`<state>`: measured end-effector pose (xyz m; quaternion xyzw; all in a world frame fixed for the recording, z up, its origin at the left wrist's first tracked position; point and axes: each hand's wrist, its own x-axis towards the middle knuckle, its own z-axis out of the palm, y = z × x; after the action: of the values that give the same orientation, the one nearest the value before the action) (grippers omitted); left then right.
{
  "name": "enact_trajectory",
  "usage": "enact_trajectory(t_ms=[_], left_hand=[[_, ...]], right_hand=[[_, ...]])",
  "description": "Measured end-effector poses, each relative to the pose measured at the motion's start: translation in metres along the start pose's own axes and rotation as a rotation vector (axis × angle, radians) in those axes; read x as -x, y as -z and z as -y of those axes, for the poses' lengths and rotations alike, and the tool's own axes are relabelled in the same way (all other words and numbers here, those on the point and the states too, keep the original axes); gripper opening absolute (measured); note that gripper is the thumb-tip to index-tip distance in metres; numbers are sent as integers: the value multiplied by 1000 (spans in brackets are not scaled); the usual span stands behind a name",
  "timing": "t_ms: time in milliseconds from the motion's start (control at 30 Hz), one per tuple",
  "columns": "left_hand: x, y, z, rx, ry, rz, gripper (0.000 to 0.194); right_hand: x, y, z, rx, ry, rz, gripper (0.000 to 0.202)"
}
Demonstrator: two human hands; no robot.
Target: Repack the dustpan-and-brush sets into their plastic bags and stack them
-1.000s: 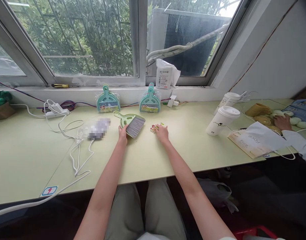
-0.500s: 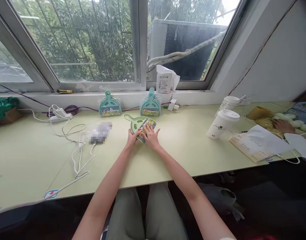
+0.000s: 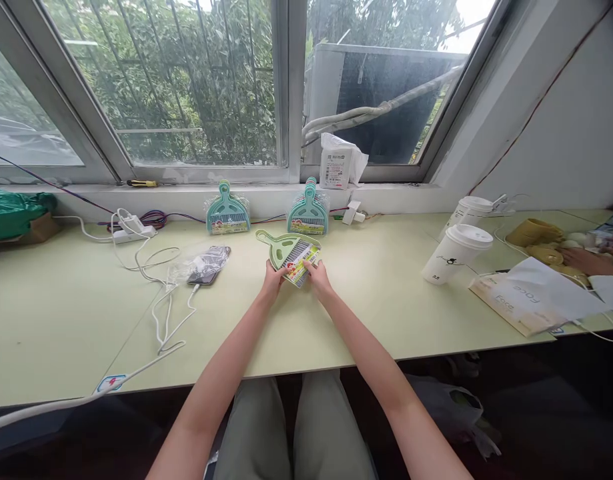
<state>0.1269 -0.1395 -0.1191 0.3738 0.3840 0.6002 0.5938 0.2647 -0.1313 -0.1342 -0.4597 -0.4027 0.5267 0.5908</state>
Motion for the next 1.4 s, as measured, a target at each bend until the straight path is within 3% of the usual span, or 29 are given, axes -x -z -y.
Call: enact_trajectory(t_ms=[100,267,367,433,533,600,667,733,867,933,1033,1100,1167,1333,1400], left_hand=[[2,-1,4,-49,7,59,63],[1,0,-1,-218,1,170,67],[-6,13,-23,-541,-13,264,44],[-10,30,-40,-837,-155,119,42],[-17,60,-53,-1256,-442,-343,42],[-21,77,-48,-1469,-424,-481,49],[-25,84,-37,-1588,-286,-410,52],[-26,81,-25,-1598,-227,-209,47],[-17,53,-14,-1386,-369,254,47],[-11,41,-14,-1326,-392,358,54],[-6,37,-15,-1381,-360,260,67],[-7,39,-13,-1435,-377,117,66],[-9,39,-7,-1434,-443,58,58],[-8,27,5,-1270,-490,317,49],[-6,26,7,-1299,-450,318,53]], right_hand=[[0,1,1,-158,-76,-21,34],[-1,3,2,-247,-99,-129,28],[-5,9,4,-291,-128,-159,28],[-8,15,5,-305,-137,-184,28],[-11,23,8,-313,-138,-236,28],[-11,27,9,-315,-137,-264,29],[-11,28,11,-310,-126,-270,29],[-11,29,13,-296,-111,-269,30],[-12,33,15,-262,-79,-289,33],[-14,38,16,-244,-65,-295,35],[-15,45,18,-222,-56,-281,36],[-15,48,18,-203,-54,-270,35],[-15,48,18,-170,-56,-267,34],[-14,47,17,-119,-48,-273,35],[-14,48,17,-121,-22,-279,36]])
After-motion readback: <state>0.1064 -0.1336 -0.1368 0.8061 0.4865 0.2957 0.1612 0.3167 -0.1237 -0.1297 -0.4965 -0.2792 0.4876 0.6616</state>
